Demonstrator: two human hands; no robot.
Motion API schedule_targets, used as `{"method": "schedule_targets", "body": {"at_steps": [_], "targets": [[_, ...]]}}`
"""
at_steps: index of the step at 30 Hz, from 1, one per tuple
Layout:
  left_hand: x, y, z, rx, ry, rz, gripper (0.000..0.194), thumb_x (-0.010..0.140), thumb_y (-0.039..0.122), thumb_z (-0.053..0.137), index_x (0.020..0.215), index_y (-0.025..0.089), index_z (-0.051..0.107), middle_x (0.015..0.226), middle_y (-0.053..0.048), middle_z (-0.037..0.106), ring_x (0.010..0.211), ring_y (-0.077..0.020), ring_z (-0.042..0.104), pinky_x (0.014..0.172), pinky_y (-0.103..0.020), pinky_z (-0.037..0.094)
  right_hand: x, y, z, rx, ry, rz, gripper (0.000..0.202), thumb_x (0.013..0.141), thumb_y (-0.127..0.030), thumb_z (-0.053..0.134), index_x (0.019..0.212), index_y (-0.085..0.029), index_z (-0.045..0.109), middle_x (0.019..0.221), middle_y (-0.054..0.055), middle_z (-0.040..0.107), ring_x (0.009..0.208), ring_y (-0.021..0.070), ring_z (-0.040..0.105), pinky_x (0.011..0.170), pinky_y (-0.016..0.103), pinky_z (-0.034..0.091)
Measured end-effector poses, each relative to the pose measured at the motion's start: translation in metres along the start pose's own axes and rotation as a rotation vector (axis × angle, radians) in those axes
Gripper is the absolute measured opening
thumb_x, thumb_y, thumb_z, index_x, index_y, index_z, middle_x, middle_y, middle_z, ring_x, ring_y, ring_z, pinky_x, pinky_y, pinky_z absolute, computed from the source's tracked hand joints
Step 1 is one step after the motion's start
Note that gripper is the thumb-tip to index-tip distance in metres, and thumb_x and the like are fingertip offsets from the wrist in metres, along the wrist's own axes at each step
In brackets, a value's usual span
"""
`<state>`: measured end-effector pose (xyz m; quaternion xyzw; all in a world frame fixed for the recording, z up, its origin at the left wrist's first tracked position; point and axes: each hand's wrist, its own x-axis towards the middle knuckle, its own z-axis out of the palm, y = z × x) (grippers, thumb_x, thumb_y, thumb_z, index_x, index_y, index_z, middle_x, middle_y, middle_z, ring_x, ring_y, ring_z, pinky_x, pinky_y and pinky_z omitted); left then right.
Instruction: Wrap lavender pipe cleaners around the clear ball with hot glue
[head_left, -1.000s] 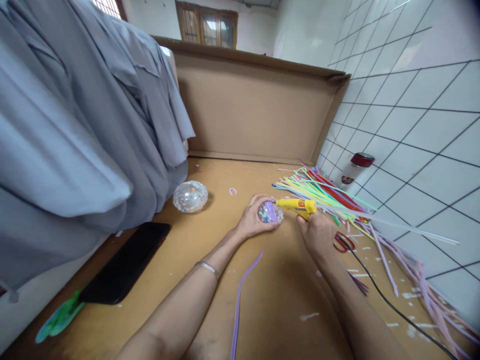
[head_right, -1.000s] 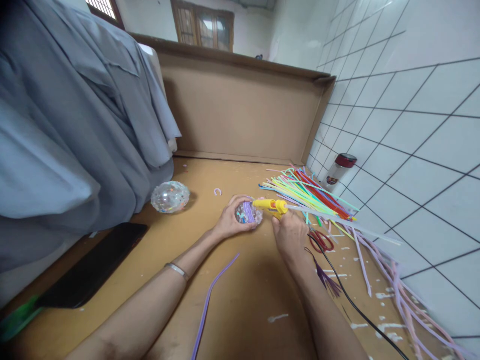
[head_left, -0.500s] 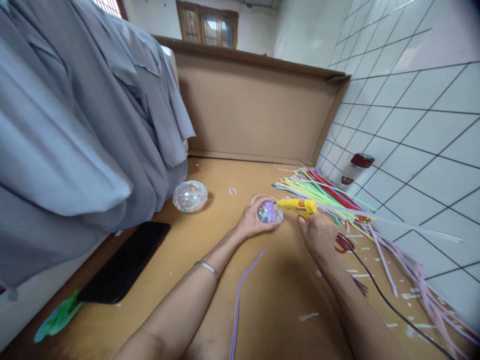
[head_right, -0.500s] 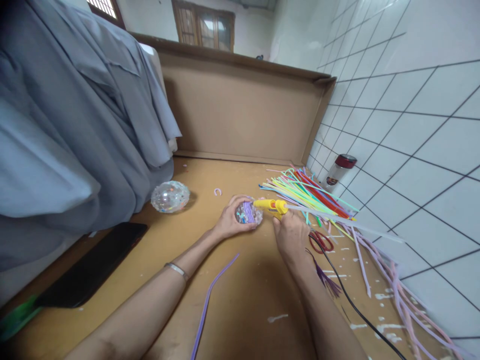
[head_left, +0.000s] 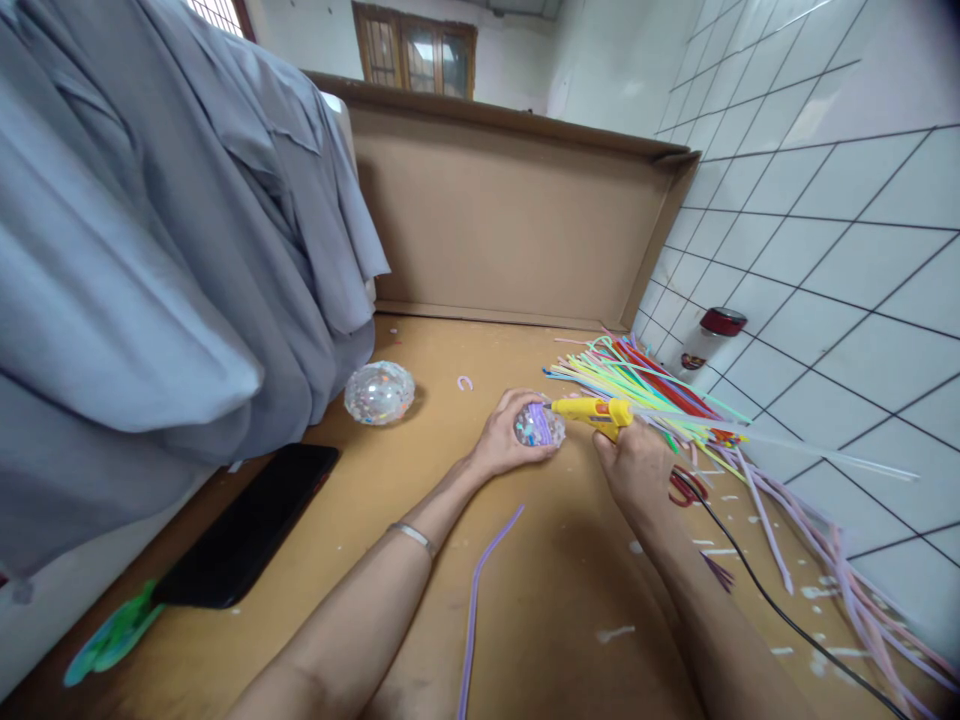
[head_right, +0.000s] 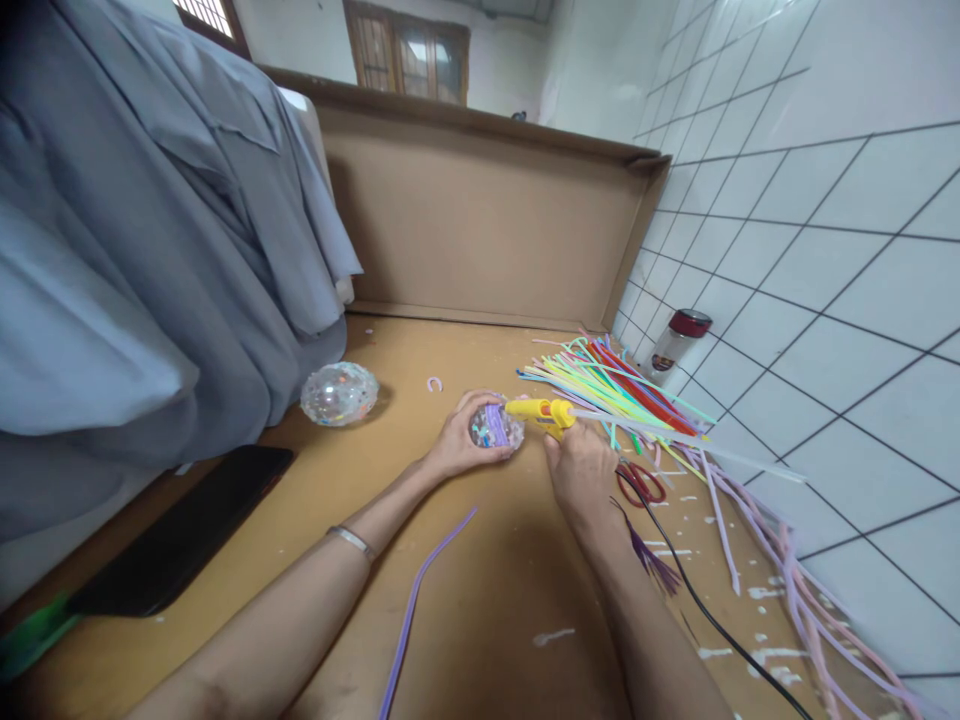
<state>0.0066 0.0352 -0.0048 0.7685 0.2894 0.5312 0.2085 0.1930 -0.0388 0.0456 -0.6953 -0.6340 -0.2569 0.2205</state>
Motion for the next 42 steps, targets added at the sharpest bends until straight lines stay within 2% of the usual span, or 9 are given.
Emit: {"method": "schedule_targets", "body": {"at_steps": [12, 42], "targets": [[0.0002, -0.0012, 0.0006, -0.009, 0.004, -0.001, 0.067, 0.056, 0.029, 0.083, 0.116, 0.021, 0.056, 0.12, -0.01, 0.056, 0.115, -0.0248, 0.054, 0.102, -0.042, 0.045, 0.0004, 0.0003, 0.0022, -0.009, 0.037, -0.031, 0.015, 0.081, -0.029, 0.054, 0.078, -0.015, 0.059, 0.071, 0.008, 0.061, 0.066, 0.0199, 0.054, 0.059, 0.028, 0.03], [0.0, -0.0005, -0.0011, -0.003, -0.01, -0.003, 0.066, 0.057, 0.031, 0.082, 0.116, 0.023, 0.055, 0.12, -0.009, 0.055, 0.115, -0.0252, 0.054, 0.102, -0.044, 0.045, 0.002, -0.0017, -0.0025, 0.036, -0.01, -0.013, 0.012, 0.082, -0.025, 0.049, 0.08, -0.015, 0.057, 0.073, 0.009, 0.062, 0.067, 0.0213, 0.055, 0.059, 0.029, 0.031]]}}
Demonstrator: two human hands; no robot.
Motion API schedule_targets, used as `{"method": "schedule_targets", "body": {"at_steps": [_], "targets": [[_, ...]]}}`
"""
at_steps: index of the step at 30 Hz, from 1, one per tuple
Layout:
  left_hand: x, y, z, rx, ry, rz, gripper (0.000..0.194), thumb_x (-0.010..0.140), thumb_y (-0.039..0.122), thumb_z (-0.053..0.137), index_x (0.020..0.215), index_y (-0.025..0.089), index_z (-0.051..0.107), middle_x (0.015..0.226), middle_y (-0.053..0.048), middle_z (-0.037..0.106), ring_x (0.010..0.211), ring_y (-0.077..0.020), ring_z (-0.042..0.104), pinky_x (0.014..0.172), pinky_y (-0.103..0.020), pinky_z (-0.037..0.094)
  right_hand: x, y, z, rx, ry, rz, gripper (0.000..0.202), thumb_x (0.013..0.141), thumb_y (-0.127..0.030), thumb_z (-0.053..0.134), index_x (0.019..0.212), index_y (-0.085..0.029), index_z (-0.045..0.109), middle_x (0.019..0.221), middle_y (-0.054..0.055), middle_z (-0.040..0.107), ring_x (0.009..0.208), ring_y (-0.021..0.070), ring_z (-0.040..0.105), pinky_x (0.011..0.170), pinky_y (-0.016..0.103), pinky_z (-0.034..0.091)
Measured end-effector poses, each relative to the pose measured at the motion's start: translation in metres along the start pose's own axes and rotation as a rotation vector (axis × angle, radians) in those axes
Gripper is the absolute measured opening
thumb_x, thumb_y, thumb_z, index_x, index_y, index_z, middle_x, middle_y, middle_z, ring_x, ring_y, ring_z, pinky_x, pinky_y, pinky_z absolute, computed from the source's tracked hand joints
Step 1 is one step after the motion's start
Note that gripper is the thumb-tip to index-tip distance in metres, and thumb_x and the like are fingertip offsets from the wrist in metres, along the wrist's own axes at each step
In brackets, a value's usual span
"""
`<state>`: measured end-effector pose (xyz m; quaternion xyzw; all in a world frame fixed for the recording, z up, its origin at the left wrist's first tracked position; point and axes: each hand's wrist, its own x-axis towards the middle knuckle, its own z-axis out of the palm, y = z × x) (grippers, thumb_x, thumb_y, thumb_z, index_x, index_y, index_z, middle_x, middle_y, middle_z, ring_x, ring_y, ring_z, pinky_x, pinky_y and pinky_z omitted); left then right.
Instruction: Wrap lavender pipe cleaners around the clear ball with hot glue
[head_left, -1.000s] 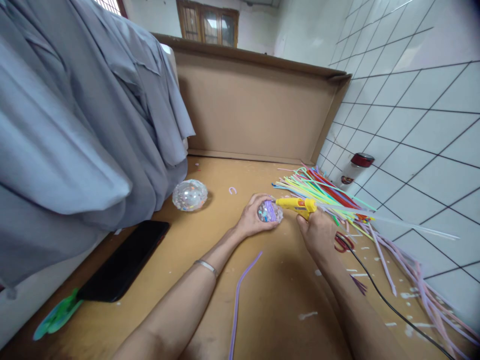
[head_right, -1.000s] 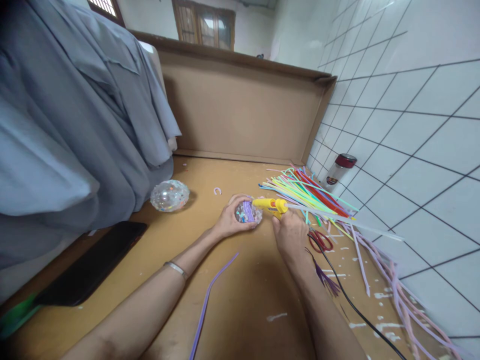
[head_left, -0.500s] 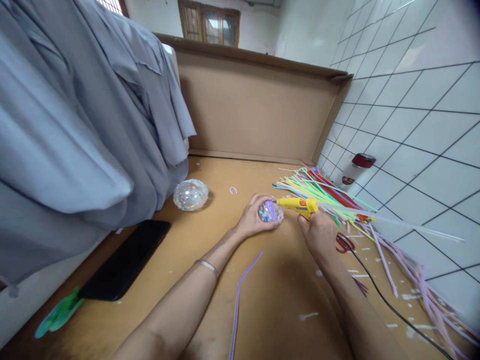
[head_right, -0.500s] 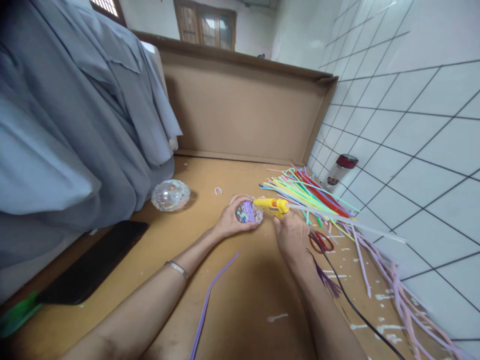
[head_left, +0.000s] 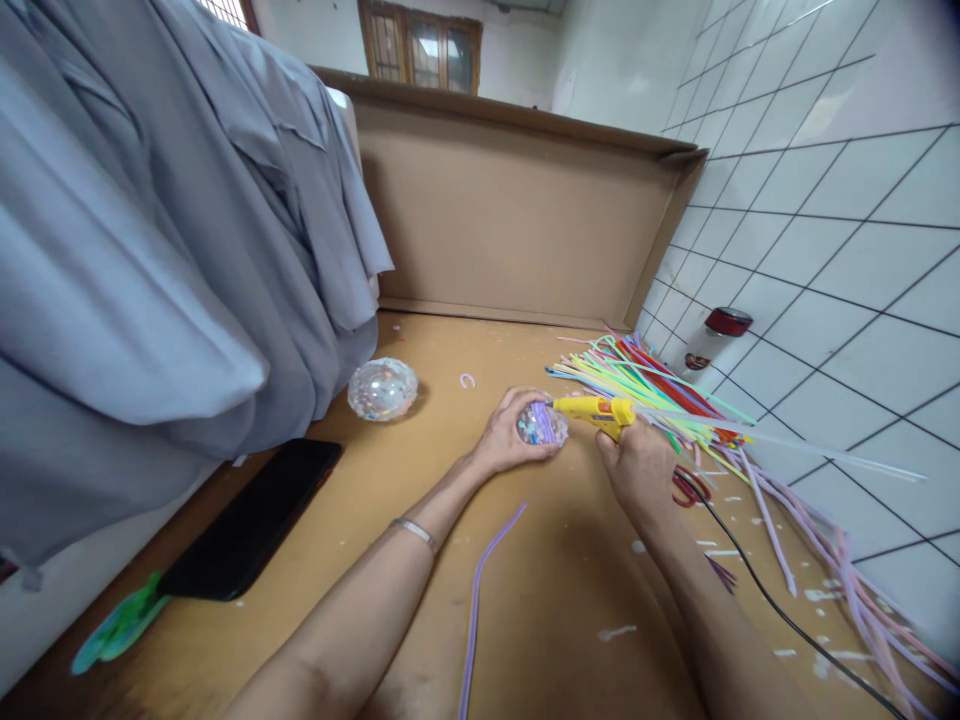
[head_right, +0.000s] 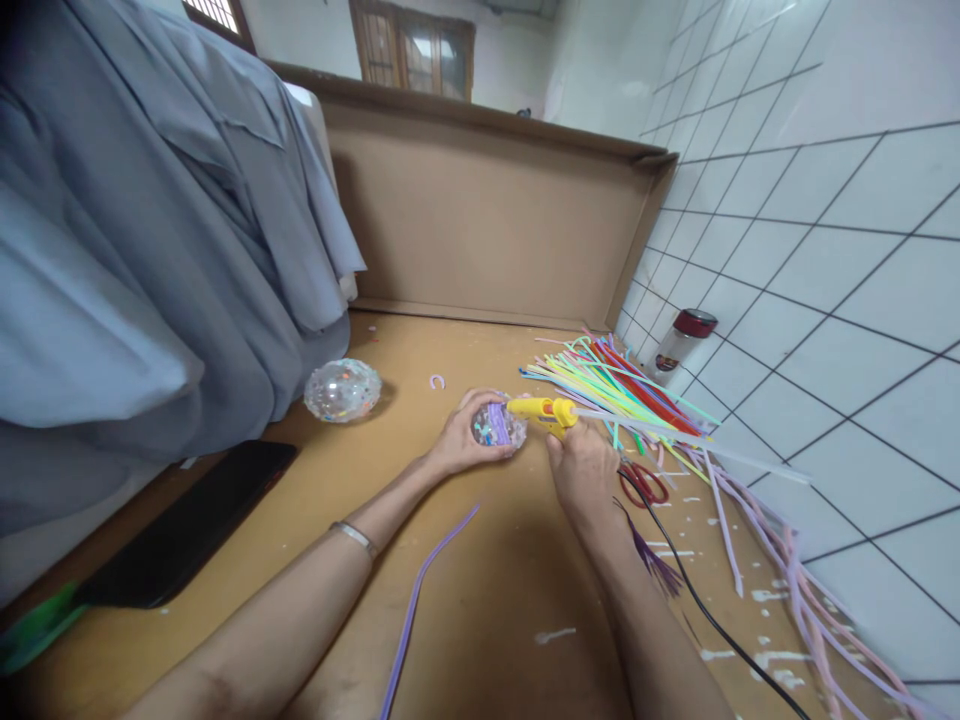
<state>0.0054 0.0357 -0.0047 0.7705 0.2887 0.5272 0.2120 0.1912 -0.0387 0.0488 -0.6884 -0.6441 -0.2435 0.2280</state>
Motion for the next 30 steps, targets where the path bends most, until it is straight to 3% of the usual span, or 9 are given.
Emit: {"method": "schedule_targets", "body": {"at_steps": [30], "targets": [[0.0004, -0.0006, -0.0002, -0.007, -0.001, -0.012, 0.066, 0.056, 0.029, 0.083, 0.116, 0.023, 0.055, 0.12, -0.009, 0.056, 0.115, -0.025, 0.054, 0.102, -0.043, 0.045, 0.0004, 0.0017, 0.0021, 0.03, -0.003, 0.02, 0.018, 0.08, -0.028, 0.048, 0.082, -0.015, 0.059, 0.074, 0.01, 0.063, 0.067, 0.0212, 0.055, 0.058, 0.029, 0.032]]}}
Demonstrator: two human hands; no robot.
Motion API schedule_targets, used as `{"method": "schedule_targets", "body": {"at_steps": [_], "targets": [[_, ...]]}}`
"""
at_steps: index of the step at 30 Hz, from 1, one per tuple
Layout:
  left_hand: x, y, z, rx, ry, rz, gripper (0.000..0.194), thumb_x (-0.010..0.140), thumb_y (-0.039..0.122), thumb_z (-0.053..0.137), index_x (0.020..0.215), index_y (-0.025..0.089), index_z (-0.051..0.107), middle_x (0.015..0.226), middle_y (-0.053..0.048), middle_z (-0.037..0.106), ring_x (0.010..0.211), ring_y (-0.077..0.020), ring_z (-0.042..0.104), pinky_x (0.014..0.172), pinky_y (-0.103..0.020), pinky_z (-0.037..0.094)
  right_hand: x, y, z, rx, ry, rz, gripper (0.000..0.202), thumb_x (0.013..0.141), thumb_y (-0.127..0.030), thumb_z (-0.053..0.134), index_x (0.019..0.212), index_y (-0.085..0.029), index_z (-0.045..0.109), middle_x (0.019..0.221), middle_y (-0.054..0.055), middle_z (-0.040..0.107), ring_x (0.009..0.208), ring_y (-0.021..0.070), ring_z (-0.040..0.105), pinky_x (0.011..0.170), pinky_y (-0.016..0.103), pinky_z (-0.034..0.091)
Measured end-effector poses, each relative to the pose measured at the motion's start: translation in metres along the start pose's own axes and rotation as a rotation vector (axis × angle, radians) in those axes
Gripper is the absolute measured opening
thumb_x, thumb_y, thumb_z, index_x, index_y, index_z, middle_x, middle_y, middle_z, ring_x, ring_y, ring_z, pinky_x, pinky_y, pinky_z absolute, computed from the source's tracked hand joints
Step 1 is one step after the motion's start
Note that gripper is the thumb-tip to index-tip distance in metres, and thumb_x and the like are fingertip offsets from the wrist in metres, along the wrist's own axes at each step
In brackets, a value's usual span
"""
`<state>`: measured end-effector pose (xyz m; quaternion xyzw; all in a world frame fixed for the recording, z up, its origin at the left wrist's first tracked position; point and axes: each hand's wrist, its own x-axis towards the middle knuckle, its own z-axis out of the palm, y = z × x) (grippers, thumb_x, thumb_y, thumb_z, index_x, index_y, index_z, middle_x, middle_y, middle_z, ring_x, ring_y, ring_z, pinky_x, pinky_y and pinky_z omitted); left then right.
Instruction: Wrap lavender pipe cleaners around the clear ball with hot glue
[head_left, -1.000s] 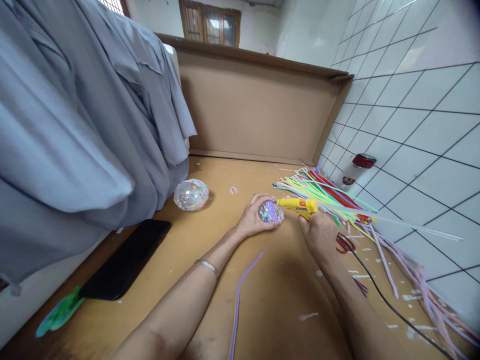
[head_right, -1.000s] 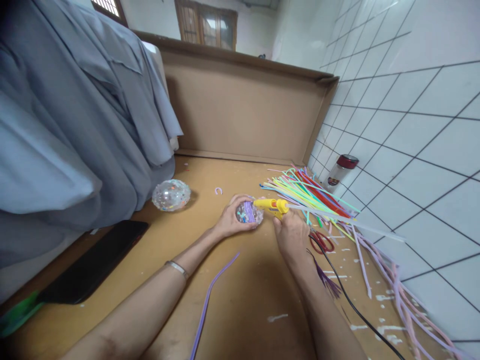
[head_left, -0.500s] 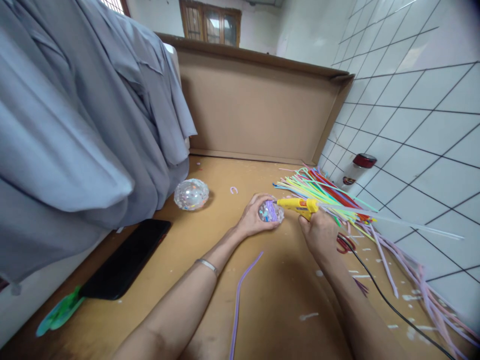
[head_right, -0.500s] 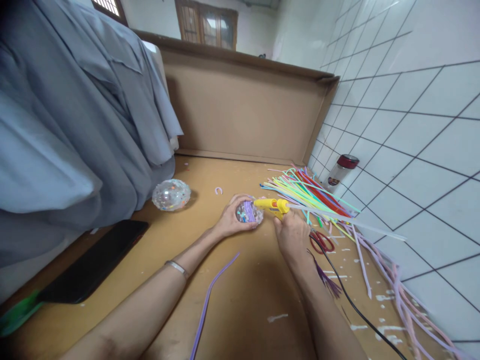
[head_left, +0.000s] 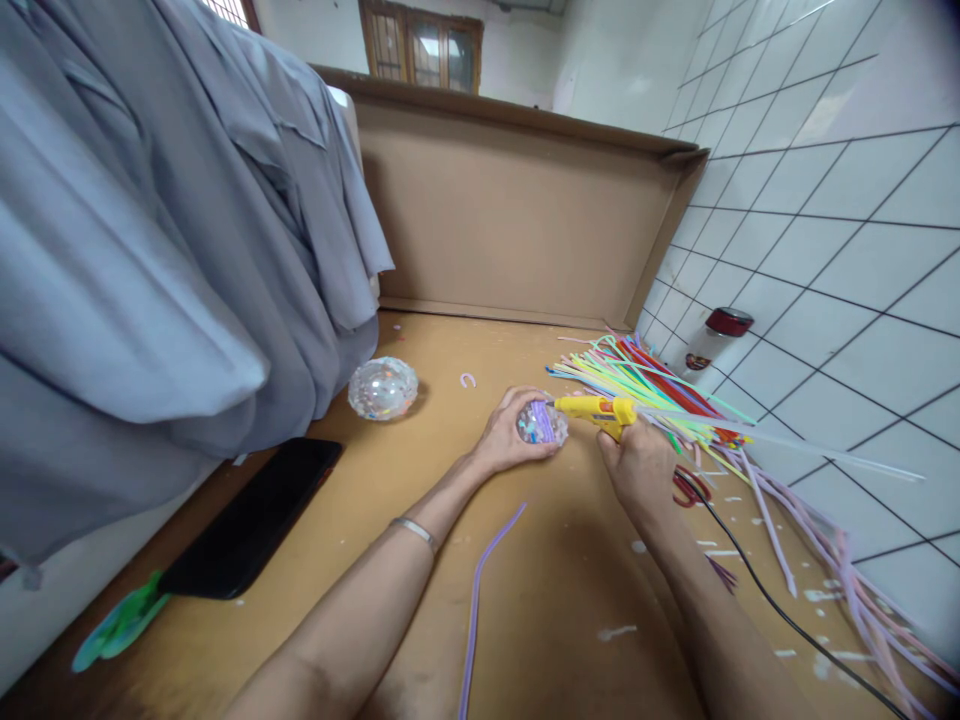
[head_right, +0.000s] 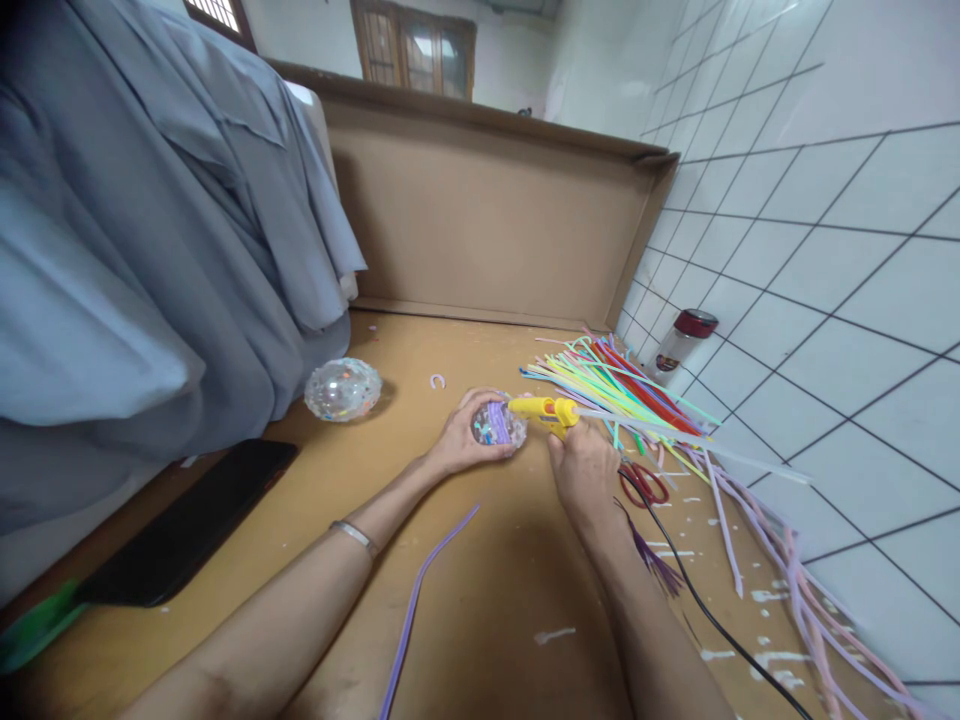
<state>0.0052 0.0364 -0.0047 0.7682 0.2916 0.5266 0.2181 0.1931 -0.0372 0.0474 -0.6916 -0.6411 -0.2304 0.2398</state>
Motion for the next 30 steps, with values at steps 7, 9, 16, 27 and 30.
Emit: {"method": "schedule_targets", "body": {"at_steps": [7, 9, 16, 27, 30], "targets": [[-0.001, -0.003, 0.001, -0.013, 0.018, 0.007, 0.069, 0.055, 0.031, 0.084, 0.116, 0.022, 0.054, 0.122, -0.01, 0.055, 0.116, -0.0258, 0.054, 0.102, -0.045, 0.044, 0.005, 0.005, 0.004, 0.103, 0.013, 0.141, 0.032, 0.08, -0.039, 0.046, 0.075, -0.013, 0.064, 0.064, 0.011, 0.062, 0.055, 0.0206, 0.051, 0.054, 0.03, 0.03], [-0.002, -0.004, 0.002, -0.017, 0.015, 0.001, 0.069, 0.054, 0.031, 0.084, 0.116, 0.023, 0.055, 0.122, -0.009, 0.055, 0.116, -0.0262, 0.054, 0.101, -0.045, 0.044, 0.007, 0.009, 0.009, 0.131, 0.003, 0.188, 0.034, 0.078, -0.042, 0.047, 0.072, -0.013, 0.064, 0.061, 0.01, 0.061, 0.052, 0.02, 0.05, 0.053, 0.03, 0.029], [-0.001, -0.003, 0.001, -0.024, 0.012, -0.009, 0.068, 0.053, 0.031, 0.085, 0.114, 0.023, 0.057, 0.121, -0.009, 0.055, 0.116, -0.0269, 0.054, 0.101, -0.046, 0.045, 0.01, 0.021, 0.023, 0.197, 0.007, 0.196, 0.038, 0.078, -0.044, 0.045, 0.076, -0.012, 0.066, 0.067, 0.011, 0.064, 0.057, 0.021, 0.053, 0.055, 0.03, 0.033], [-0.001, -0.004, 0.0, -0.022, 0.021, -0.003, 0.067, 0.052, 0.03, 0.086, 0.112, 0.022, 0.057, 0.121, -0.01, 0.057, 0.116, -0.0264, 0.055, 0.102, -0.046, 0.045, 0.007, 0.041, 0.047, 0.1, -0.029, 0.23, 0.039, 0.078, -0.039, 0.051, 0.092, -0.004, 0.063, 0.088, 0.019, 0.062, 0.082, 0.0267, 0.055, 0.072, 0.035, 0.041], [-0.001, -0.004, 0.0, -0.022, 0.023, 0.006, 0.066, 0.053, 0.03, 0.085, 0.112, 0.021, 0.057, 0.121, -0.01, 0.057, 0.116, -0.0266, 0.055, 0.102, -0.046, 0.044, 0.006, 0.05, 0.056, 0.104, -0.083, 0.286, 0.043, 0.079, -0.04, 0.053, 0.1, -0.003, 0.061, 0.094, 0.02, 0.062, 0.086, 0.027, 0.055, 0.072, 0.034, 0.041]]}}
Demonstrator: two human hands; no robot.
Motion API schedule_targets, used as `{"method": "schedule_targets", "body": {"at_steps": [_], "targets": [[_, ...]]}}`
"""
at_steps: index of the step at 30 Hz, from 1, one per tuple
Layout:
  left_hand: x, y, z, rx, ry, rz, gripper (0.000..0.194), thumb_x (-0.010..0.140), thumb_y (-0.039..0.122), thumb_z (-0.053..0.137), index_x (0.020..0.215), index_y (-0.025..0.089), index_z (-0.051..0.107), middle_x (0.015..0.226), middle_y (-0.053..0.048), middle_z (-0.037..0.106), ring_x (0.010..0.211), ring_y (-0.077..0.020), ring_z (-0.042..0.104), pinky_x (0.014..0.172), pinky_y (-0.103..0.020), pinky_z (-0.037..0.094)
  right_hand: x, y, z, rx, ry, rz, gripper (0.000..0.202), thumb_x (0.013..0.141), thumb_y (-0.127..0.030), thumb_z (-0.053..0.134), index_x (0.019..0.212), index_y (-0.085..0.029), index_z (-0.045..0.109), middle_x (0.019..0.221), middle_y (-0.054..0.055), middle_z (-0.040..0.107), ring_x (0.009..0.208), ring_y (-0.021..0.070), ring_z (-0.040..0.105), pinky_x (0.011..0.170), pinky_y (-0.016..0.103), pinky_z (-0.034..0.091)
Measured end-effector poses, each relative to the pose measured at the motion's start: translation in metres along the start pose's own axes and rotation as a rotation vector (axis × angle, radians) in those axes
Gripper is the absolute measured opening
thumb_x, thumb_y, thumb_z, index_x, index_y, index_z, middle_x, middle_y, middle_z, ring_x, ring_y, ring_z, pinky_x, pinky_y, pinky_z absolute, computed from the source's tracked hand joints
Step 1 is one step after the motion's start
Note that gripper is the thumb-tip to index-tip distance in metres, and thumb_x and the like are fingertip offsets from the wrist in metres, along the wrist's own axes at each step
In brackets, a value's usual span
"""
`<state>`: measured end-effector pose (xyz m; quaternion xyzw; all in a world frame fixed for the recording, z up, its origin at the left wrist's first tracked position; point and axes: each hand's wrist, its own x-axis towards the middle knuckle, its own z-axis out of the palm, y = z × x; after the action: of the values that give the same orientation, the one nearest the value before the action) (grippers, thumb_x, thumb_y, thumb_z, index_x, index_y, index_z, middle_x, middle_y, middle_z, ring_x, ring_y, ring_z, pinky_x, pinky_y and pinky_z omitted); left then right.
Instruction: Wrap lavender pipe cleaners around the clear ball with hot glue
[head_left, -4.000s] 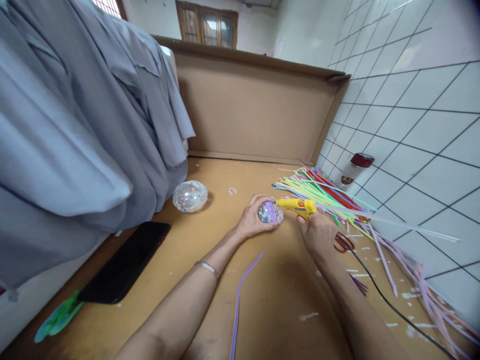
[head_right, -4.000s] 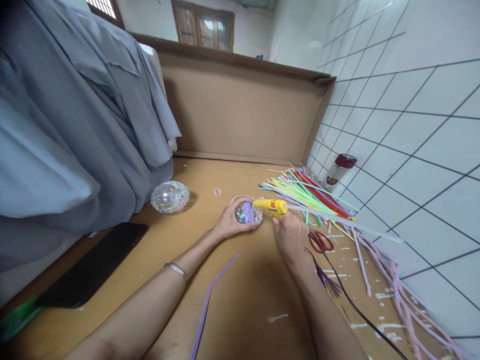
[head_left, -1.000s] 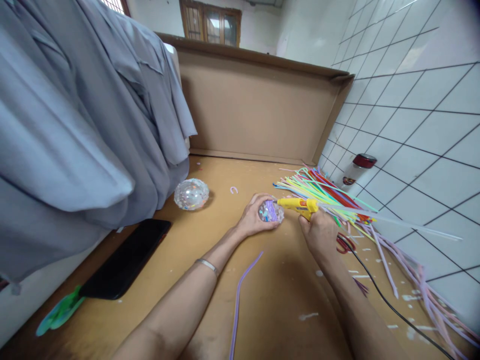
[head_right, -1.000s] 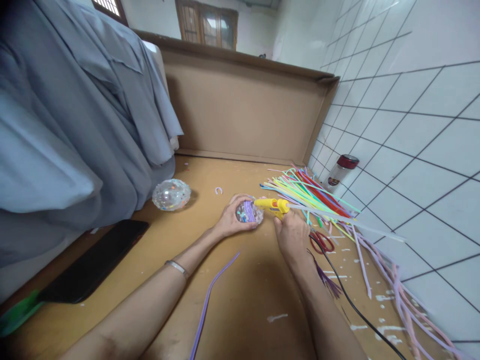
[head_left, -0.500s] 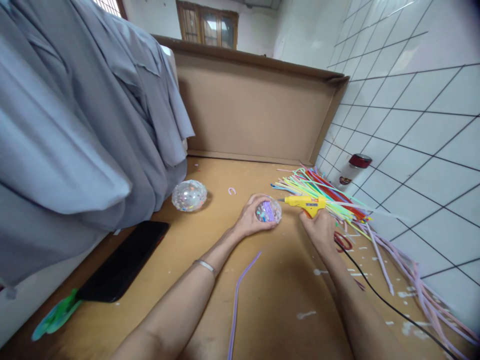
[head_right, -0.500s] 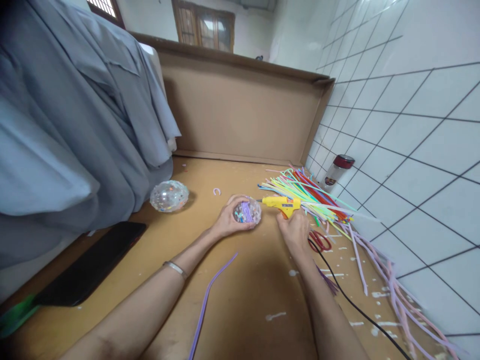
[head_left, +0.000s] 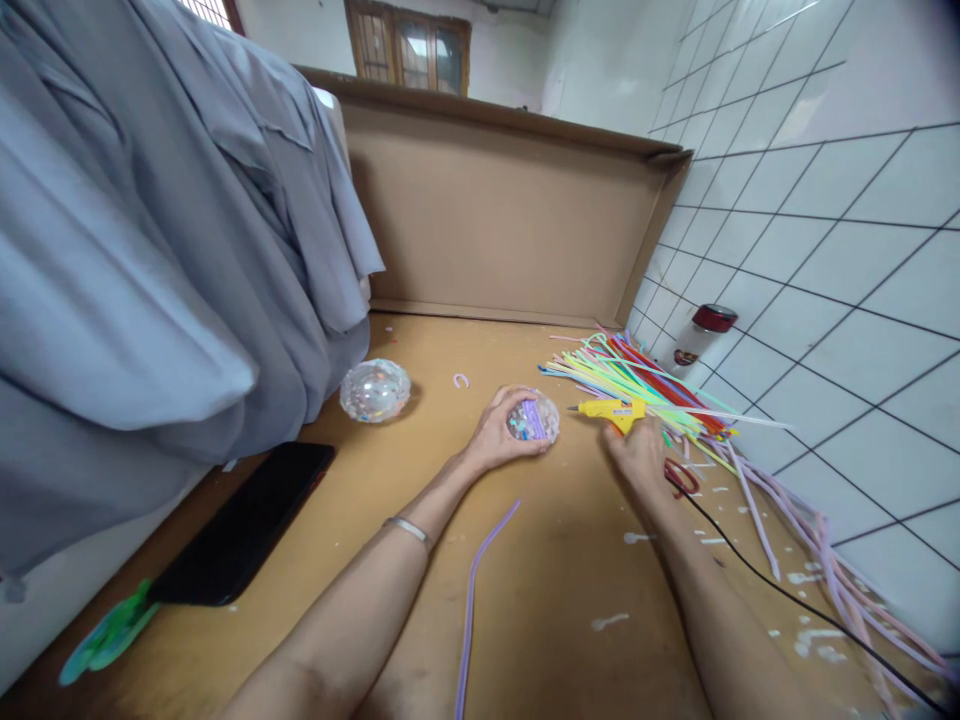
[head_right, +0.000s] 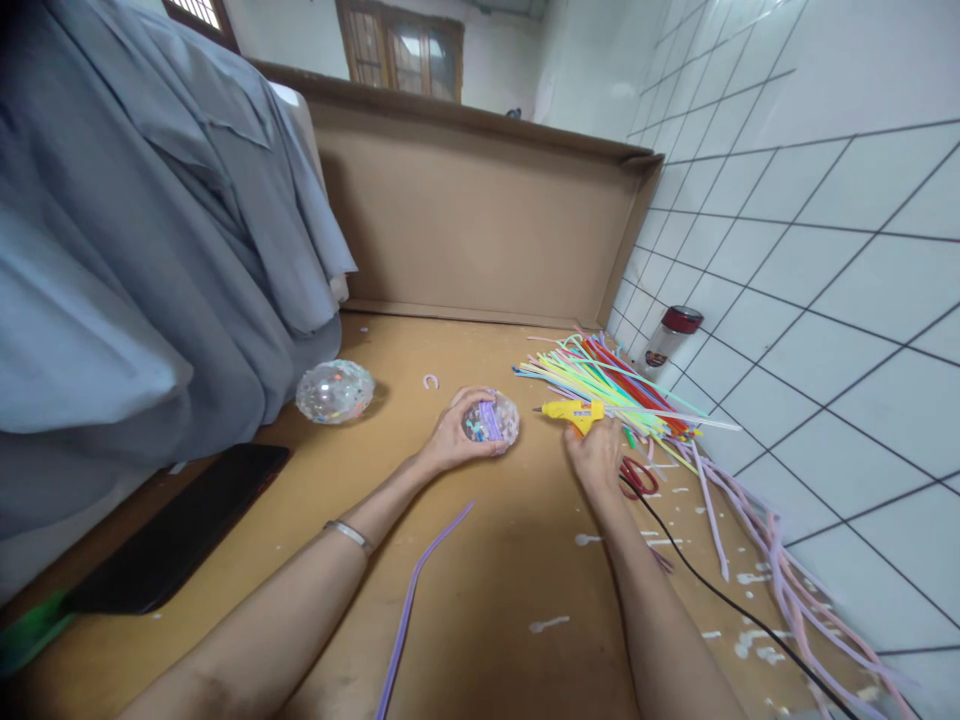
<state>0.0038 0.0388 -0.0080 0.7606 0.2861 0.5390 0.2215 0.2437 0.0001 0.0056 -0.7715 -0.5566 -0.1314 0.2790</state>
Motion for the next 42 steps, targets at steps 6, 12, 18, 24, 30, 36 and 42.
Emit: {"method": "schedule_targets", "body": {"at_steps": [6, 12, 18, 24, 30, 36, 42], "targets": [[0.0, -0.002, 0.0, 0.009, -0.002, 0.013, 0.066, 0.054, 0.032, 0.085, 0.113, 0.021, 0.056, 0.119, -0.01, 0.057, 0.115, -0.0263, 0.055, 0.102, -0.045, 0.045, 0.003, 0.004, 0.003, -0.055, -0.137, 0.055, 0.05, 0.08, -0.046, 0.06, 0.107, -0.003, 0.06, 0.104, 0.02, 0.061, 0.093, 0.0274, 0.056, 0.077, 0.033, 0.041], [0.0, -0.002, 0.0, 0.014, -0.002, -0.001, 0.067, 0.054, 0.032, 0.085, 0.113, 0.021, 0.056, 0.12, -0.01, 0.057, 0.115, -0.0259, 0.055, 0.102, -0.044, 0.044, 0.005, -0.004, -0.017, -0.301, -0.102, -0.063, 0.04, 0.087, -0.04, 0.051, 0.097, -0.003, 0.064, 0.101, 0.023, 0.059, 0.091, 0.0306, 0.055, 0.074, 0.037, 0.039], [0.0, 0.002, -0.001, 0.018, -0.001, -0.041, 0.064, 0.056, 0.03, 0.083, 0.112, 0.021, 0.056, 0.119, -0.009, 0.057, 0.115, -0.0252, 0.055, 0.102, -0.043, 0.043, -0.038, -0.053, -0.061, 0.135, -0.241, -0.664, 0.018, 0.089, -0.02, 0.048, 0.08, -0.018, 0.064, 0.085, 0.007, 0.062, 0.074, 0.016, 0.055, 0.066, 0.027, 0.039], [0.001, 0.004, -0.001, 0.003, 0.008, -0.017, 0.065, 0.053, 0.029, 0.085, 0.11, 0.021, 0.056, 0.117, -0.009, 0.059, 0.114, -0.0257, 0.055, 0.101, -0.042, 0.044, -0.118, -0.108, -0.058, -0.082, -0.462, -1.004, 0.017, 0.084, -0.006, 0.052, 0.089, -0.016, 0.065, 0.086, 0.009, 0.065, 0.068, 0.0173, 0.057, 0.051, 0.027, 0.035], [0.001, 0.004, -0.001, 0.001, -0.008, -0.026, 0.065, 0.054, 0.03, 0.085, 0.111, 0.02, 0.056, 0.118, -0.01, 0.058, 0.114, -0.0259, 0.055, 0.101, -0.043, 0.043, -0.123, -0.111, -0.034, -0.141, -0.432, -1.19, 0.012, 0.084, -0.008, 0.053, 0.083, -0.015, 0.062, 0.085, 0.011, 0.063, 0.072, 0.0205, 0.06, 0.054, 0.029, 0.042], [0.002, 0.0, 0.0, -0.02, -0.008, -0.041, 0.067, 0.053, 0.029, 0.085, 0.112, 0.02, 0.055, 0.118, -0.01, 0.057, 0.114, -0.0259, 0.055, 0.101, -0.043, 0.044, -0.107, -0.082, -0.021, 0.22, -0.106, -1.065, 0.016, 0.084, -0.007, 0.047, 0.079, -0.019, 0.056, 0.071, 0.003, 0.06, 0.059, 0.0149, 0.055, 0.051, 0.025, 0.041], [0.003, 0.005, -0.001, -0.06, -0.013, -0.062, 0.064, 0.054, 0.028, 0.084, 0.111, 0.02, 0.057, 0.117, -0.009, 0.058, 0.113, -0.0263, 0.056, 0.101, -0.043, 0.044, -0.058, -0.073, -0.021, 0.646, 0.429, -0.796, 0.02, 0.08, -0.004, 0.05, 0.091, -0.021, 0.053, 0.085, 0.004, 0.063, 0.08, 0.017, 0.063, 0.07, 0.03, 0.052]]}}
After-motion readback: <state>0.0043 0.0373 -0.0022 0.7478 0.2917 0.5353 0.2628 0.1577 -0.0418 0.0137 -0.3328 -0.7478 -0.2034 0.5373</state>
